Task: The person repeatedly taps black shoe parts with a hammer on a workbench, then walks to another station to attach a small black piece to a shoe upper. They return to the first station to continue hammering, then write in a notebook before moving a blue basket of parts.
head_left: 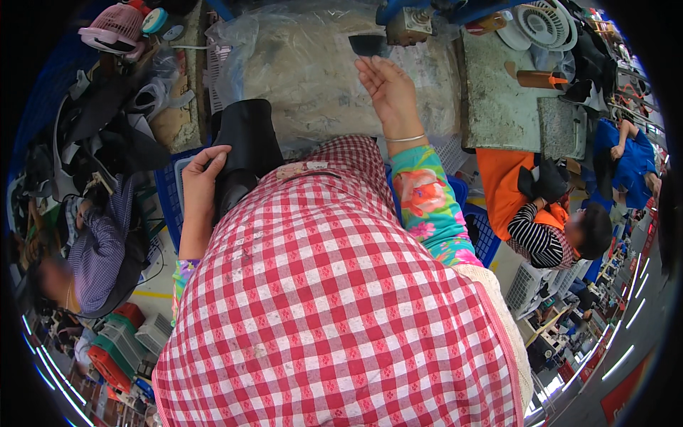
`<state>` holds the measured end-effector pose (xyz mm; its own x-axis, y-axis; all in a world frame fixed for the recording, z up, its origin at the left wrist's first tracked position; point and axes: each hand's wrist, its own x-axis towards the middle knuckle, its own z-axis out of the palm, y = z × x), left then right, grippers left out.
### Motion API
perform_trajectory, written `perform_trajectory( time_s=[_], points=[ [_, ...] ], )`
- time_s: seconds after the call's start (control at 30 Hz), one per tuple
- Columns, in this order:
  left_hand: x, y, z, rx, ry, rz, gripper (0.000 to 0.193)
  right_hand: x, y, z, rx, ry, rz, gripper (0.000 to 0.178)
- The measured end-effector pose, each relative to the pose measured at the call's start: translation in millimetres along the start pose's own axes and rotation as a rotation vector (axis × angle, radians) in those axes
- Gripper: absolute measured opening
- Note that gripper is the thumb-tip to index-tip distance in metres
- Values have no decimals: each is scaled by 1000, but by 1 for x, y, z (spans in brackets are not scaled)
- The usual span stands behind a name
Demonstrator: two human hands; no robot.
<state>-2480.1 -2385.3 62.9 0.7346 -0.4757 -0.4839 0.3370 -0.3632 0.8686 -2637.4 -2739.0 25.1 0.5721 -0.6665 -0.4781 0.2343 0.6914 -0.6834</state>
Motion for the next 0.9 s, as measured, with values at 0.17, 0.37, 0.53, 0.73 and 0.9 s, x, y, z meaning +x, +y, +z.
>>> perform_trajectory(
  time_s=[0.17, 0.37, 0.53, 0.73, 0.9],
  points=[
    [0, 0, -1, 0, 5, -1, 16, 0, -1, -1, 13, 0, -4, 8],
    [-1, 0, 0, 2, 9, 1, 17, -1, -2, 0, 17, -5, 7, 8],
    [0, -1, 1, 8, 2, -6, 16, 1, -1, -4, 31, 0, 4, 8],
    [0, 2, 3, 21, -5, 5, 16, 5, 2, -21, 36, 69, -26, 11],
    [-1, 3, 3, 14, 1, -2, 16, 13, -6, -38, 33, 114, -66, 10]
  ],
)
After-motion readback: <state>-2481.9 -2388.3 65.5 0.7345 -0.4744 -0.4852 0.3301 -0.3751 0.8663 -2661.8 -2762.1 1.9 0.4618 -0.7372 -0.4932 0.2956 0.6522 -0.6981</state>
